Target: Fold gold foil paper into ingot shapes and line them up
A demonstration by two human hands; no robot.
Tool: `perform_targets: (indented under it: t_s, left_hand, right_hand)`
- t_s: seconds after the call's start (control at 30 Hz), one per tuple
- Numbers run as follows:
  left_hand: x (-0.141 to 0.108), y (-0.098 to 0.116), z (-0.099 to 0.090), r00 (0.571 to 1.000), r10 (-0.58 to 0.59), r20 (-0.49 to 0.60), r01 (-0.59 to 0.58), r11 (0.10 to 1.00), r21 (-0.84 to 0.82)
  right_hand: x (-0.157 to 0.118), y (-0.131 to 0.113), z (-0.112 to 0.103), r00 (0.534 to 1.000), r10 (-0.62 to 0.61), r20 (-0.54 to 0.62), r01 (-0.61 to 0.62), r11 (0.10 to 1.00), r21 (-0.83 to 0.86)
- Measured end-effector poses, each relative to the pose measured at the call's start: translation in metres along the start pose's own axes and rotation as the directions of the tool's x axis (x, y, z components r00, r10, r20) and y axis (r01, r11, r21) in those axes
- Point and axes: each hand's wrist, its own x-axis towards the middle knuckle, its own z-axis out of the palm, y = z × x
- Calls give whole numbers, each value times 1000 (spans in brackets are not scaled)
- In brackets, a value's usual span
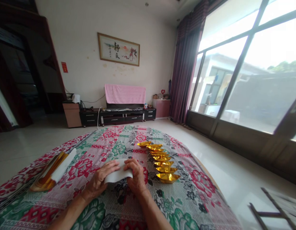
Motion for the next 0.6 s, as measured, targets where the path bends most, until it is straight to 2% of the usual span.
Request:
perform_targets:
  t_s: [0.13,0.27,0.43,0.6]
  left_hand:
    - [-5,-10,4,999,-5,46,4,1000,10]
    - [-12,-17,7,989,-46,143,43,999,20]
    - [-11,-13,1,980,-127,153,124,992,26]
    - [-8,-9,-6,964,-227,137,223,974,41]
  right_hand:
    - [-3,9,-2,991,4,137,3,999,-53]
    - [-8,20,-3,960,36,279,-11,996,-93]
    - [-11,21,-6,935,86,345,-14,979,-205]
    - [-6,8,-13,920,114,375,-35,977,-210]
